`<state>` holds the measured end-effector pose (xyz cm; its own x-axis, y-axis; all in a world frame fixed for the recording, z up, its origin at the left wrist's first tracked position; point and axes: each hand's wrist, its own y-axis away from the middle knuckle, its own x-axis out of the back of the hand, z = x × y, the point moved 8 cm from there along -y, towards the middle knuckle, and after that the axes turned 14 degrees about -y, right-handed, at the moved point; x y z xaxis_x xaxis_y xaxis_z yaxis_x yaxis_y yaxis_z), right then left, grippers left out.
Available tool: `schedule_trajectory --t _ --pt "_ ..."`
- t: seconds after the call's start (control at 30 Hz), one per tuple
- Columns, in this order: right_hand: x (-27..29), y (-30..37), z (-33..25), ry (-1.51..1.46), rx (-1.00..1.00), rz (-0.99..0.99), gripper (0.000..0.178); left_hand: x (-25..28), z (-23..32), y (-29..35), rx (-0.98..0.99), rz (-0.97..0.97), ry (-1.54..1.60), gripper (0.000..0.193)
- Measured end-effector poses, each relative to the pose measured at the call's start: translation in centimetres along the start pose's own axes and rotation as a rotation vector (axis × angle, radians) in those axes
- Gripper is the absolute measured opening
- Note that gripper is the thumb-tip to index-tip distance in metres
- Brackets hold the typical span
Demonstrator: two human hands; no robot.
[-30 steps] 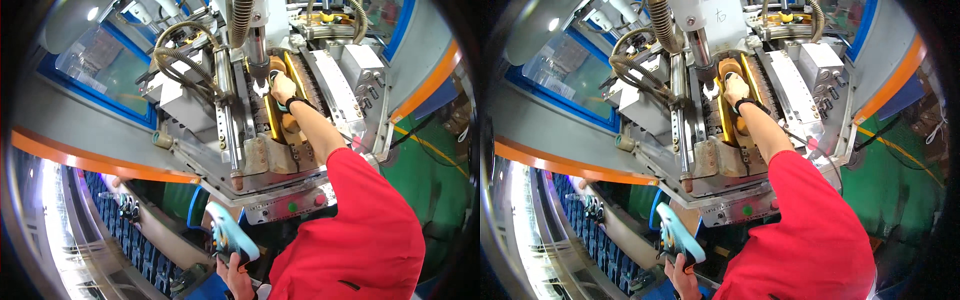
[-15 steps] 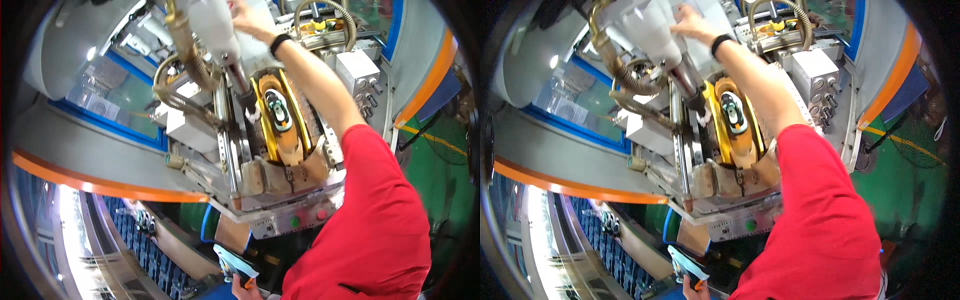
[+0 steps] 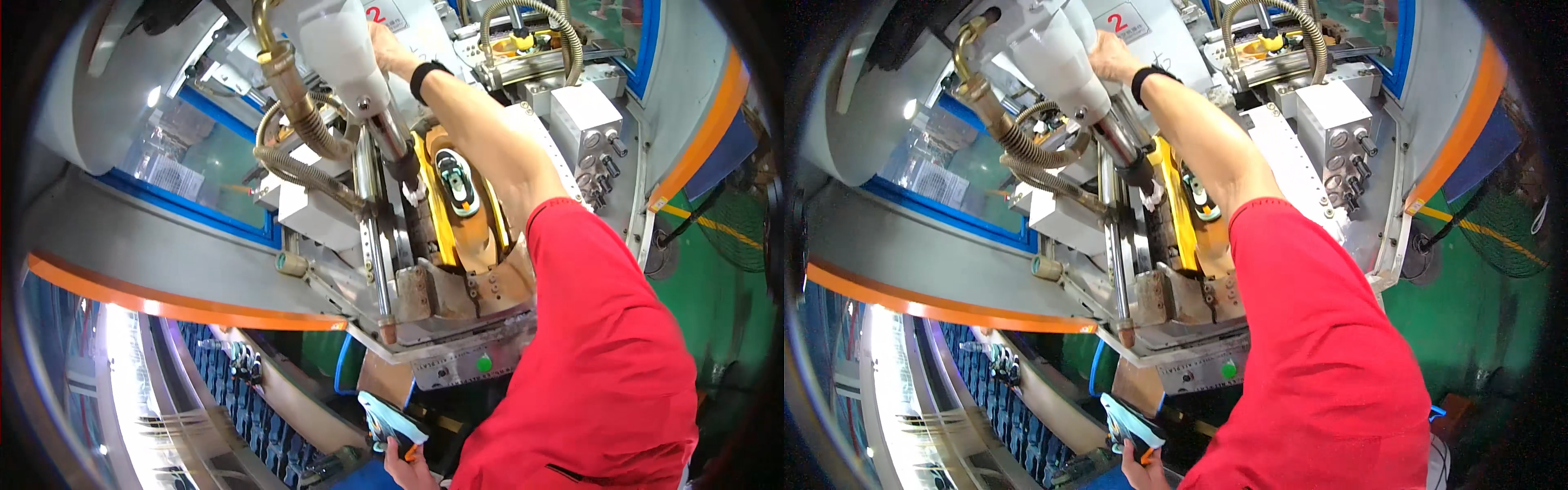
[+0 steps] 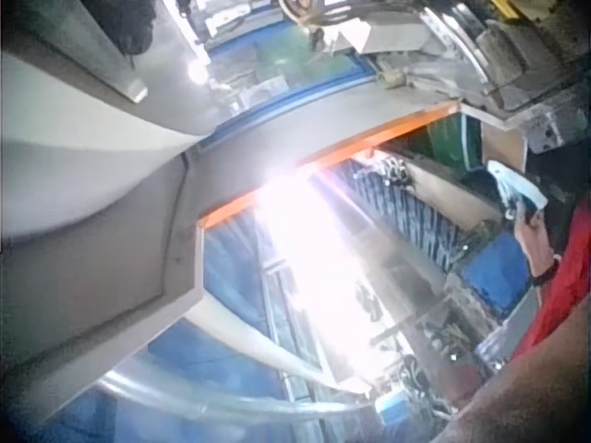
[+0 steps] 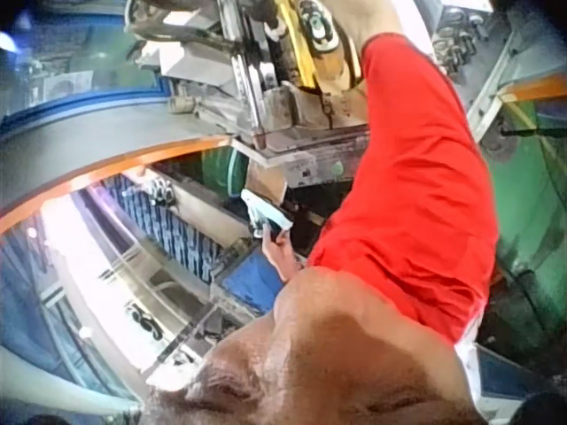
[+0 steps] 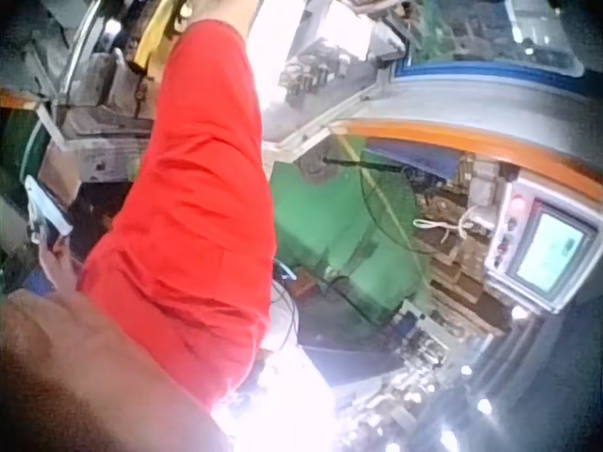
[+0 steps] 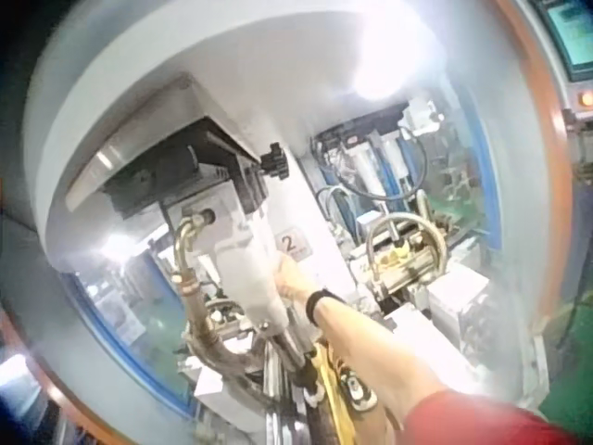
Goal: Placing shoes into an automated press machine and then onto a conveyor belt.
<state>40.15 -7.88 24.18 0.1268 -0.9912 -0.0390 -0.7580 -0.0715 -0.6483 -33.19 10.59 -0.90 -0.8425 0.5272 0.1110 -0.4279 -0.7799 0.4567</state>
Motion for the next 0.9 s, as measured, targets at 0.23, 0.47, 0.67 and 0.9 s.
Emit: schedule_trajectory --t 0.23,0.47,0.67,0.9 --pt "3.3 20.5 -8.1 0.071 0.129 0.141 0.033 1.6 -4.0 0.6 0.13 0.03 0.214 0.023" --pt "-7.7 56.4 -8.2 0.075 -0.202 -0.462 0.008 0.3 -4.8 4.2 0.193 0.063 0.19 0.027" --pt "-11.2 66.8 1.5 0.12 -0.216 -0.835 0.018 2.4 -5.7 7.9 0.14 0.143 0.321 0.03" --pt "-12.3 67.2 0.7 0.278 -0.131 -0.971 0.018 10.9 -12.7 12.4 0.19 0.399 0.385 0.031"
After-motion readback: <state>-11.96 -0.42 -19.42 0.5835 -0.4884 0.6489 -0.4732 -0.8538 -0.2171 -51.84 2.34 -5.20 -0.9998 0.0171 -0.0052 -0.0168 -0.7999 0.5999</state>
